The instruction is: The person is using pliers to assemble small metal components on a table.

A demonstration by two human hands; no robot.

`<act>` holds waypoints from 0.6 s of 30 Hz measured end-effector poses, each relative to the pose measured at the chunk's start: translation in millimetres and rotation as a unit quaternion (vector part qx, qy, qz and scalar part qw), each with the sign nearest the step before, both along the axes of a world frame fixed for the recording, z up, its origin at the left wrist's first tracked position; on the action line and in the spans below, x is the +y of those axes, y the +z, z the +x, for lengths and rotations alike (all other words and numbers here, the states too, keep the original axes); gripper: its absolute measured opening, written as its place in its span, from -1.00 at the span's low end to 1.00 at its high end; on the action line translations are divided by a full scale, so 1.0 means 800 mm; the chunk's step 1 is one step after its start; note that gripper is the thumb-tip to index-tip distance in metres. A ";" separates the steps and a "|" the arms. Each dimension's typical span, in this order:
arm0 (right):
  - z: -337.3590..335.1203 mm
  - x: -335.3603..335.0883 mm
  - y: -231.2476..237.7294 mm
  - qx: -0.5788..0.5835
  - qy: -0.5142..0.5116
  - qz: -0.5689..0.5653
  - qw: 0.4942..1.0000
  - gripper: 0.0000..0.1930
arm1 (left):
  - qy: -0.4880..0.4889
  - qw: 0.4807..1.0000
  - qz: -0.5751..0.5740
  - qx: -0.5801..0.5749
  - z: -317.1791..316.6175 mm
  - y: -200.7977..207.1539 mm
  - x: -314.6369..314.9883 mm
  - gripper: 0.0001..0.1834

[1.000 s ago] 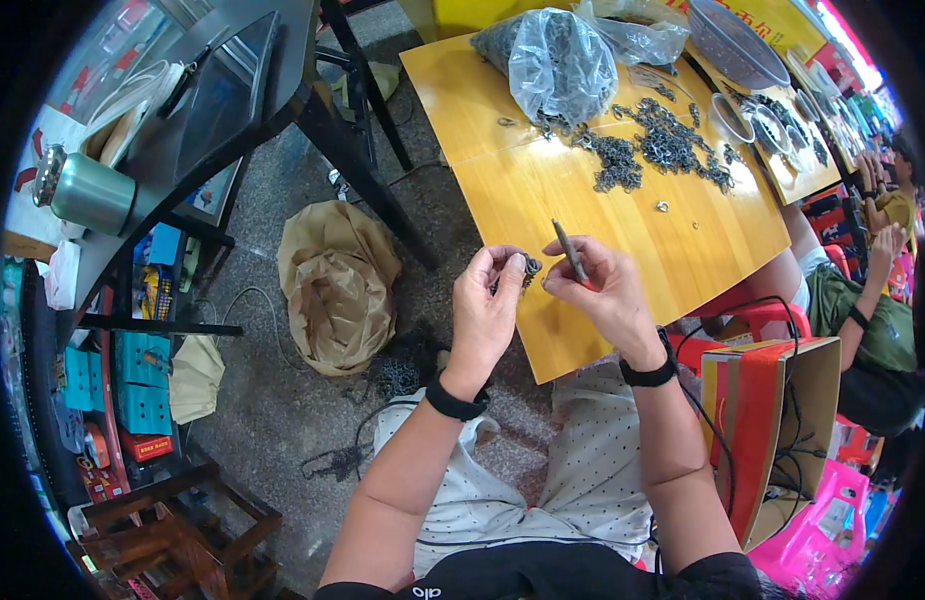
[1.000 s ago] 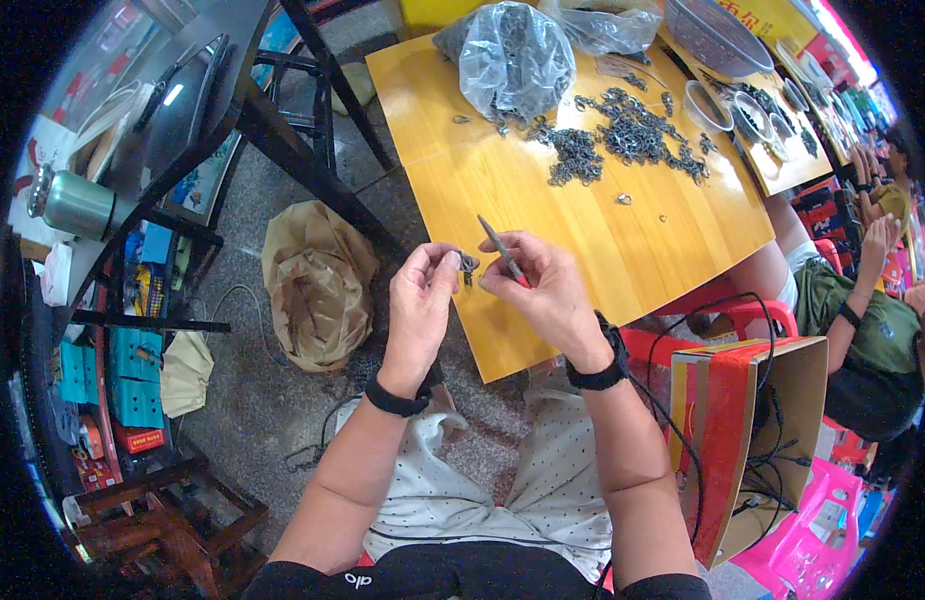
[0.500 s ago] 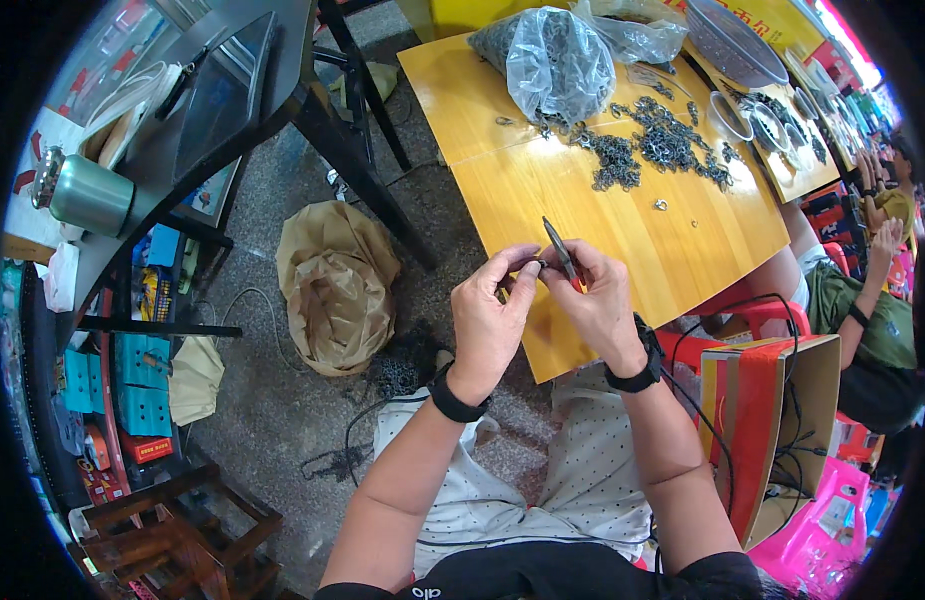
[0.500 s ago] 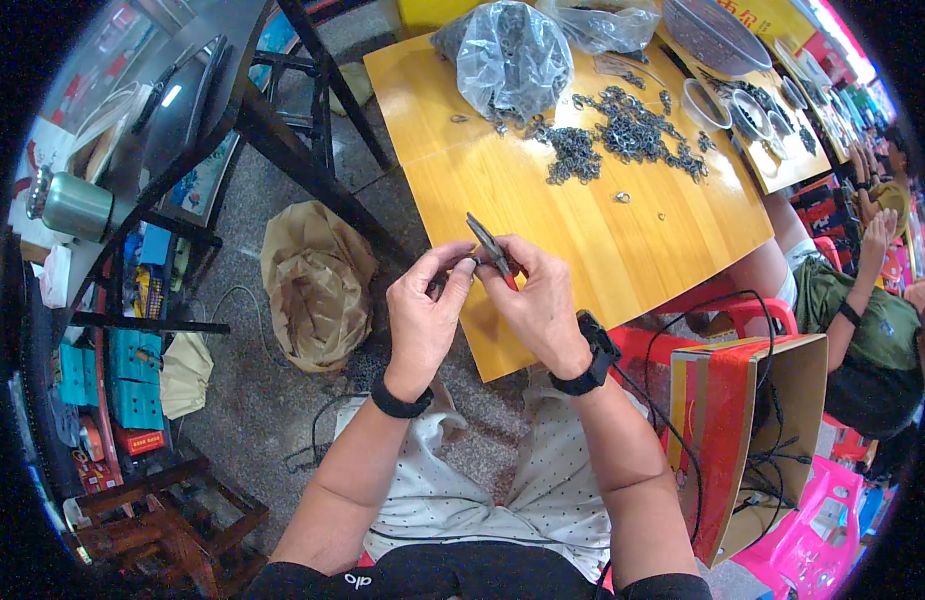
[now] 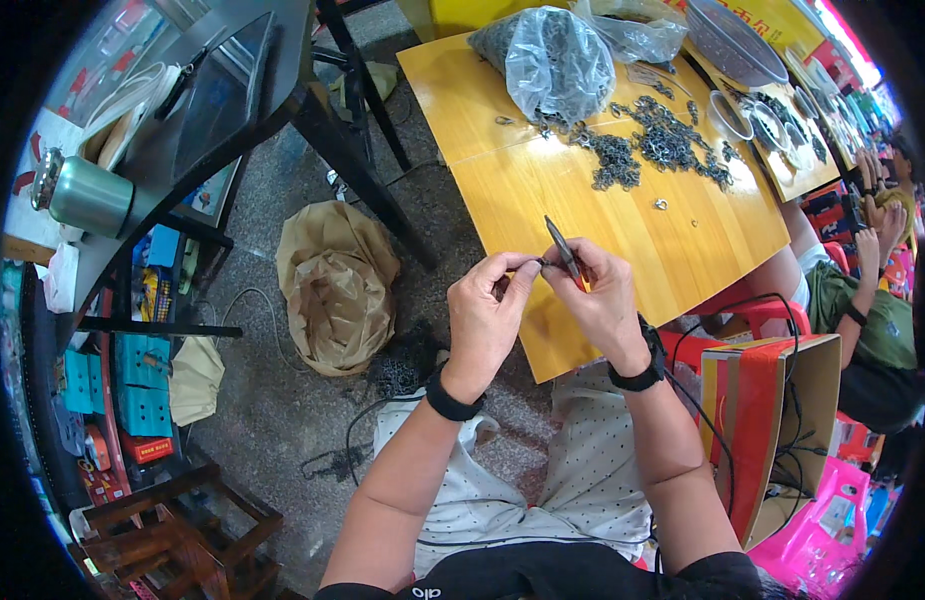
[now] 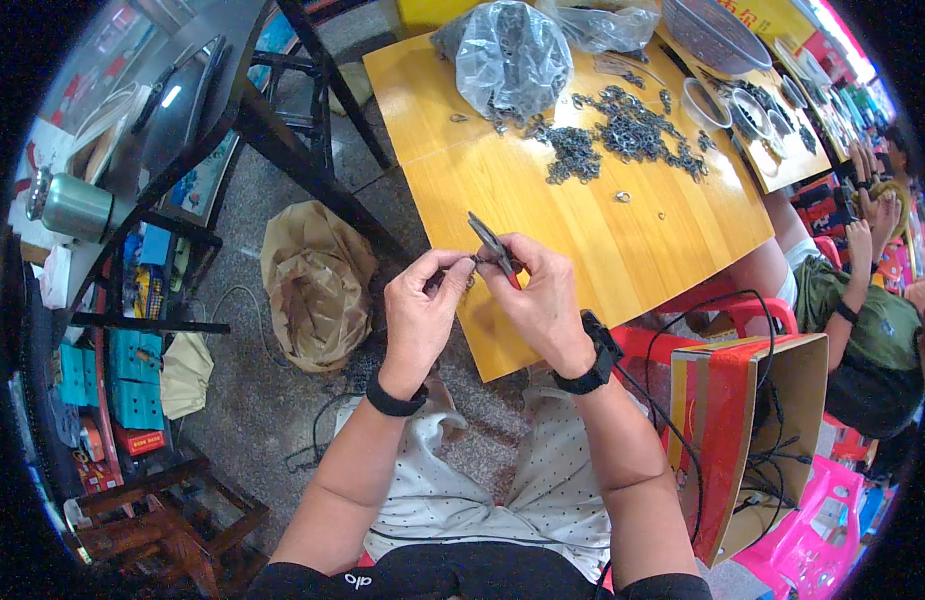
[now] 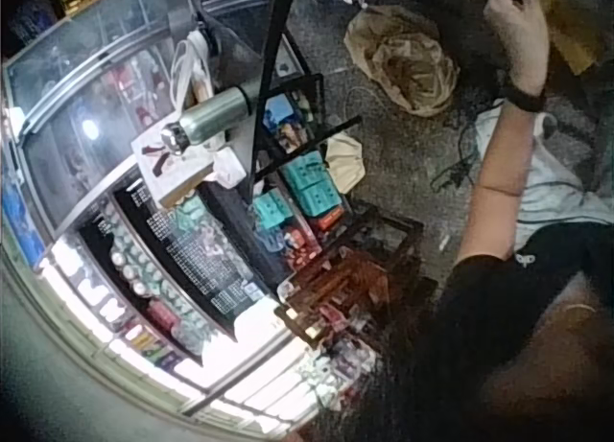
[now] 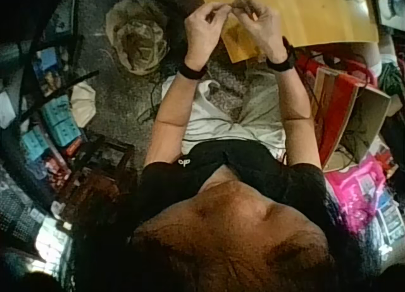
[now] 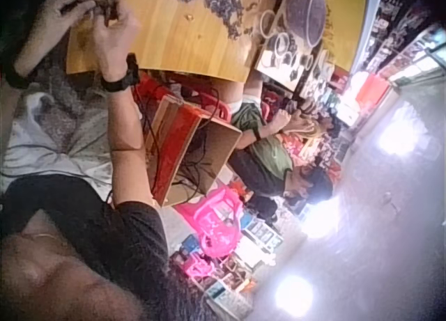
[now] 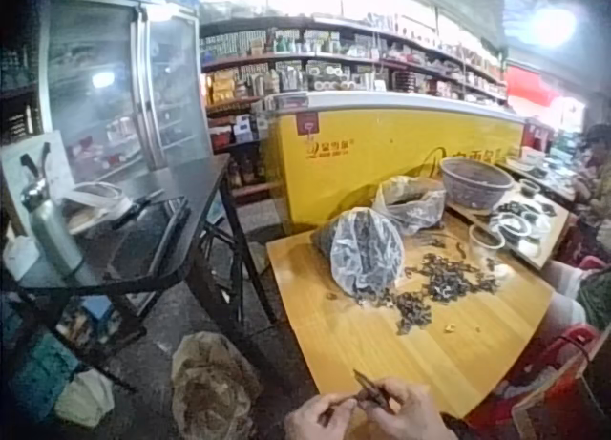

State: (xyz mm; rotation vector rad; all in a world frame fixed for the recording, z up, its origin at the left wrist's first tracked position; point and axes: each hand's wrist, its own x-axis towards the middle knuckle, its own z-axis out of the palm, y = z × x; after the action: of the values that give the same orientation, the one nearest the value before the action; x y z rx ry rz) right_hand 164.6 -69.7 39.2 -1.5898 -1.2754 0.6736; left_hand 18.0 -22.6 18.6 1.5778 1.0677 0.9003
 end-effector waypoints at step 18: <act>0.003 0.000 0.006 -0.161 0.057 0.053 0.984 -0.84 | -0.030 0.993 0.119 -0.003 0.002 0.002 0.003 -0.87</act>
State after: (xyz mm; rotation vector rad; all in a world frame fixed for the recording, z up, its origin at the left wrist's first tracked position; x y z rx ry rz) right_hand 166.6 -69.8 43.8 -1.5908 -1.6216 0.4184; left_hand 19.5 -20.2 19.8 1.7906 0.9305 1.0207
